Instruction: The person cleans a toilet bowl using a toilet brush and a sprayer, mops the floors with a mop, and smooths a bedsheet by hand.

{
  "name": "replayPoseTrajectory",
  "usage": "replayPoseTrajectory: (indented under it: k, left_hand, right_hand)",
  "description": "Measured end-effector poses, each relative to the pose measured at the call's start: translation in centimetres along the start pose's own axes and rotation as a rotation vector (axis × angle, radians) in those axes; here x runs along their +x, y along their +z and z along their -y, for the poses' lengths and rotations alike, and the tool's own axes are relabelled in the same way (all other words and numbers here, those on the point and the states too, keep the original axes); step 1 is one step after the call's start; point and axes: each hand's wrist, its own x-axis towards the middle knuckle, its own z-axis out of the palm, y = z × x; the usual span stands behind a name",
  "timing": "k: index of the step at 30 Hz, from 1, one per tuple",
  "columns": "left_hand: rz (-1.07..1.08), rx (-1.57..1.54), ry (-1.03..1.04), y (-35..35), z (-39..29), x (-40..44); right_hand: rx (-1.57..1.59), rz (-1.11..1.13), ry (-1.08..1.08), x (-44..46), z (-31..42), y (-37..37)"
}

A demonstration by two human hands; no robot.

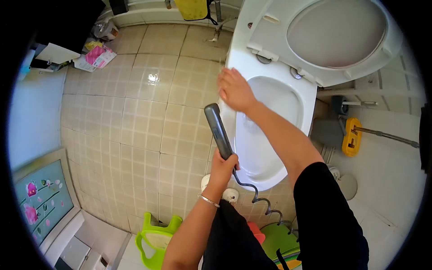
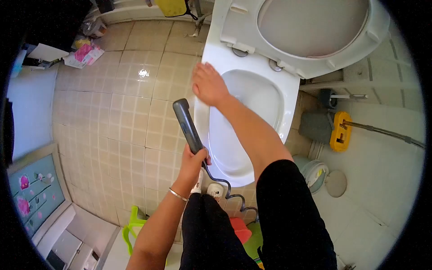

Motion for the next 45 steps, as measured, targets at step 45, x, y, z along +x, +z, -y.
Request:
replayPoseTrajectory:
  k: [45]
  left_hand:
    - [-0.248,1.362,1.517,31.4,-30.4,2.7]
  right_hand:
    - [0.214,-0.151,1.266,-18.5,3.2,-32.0]
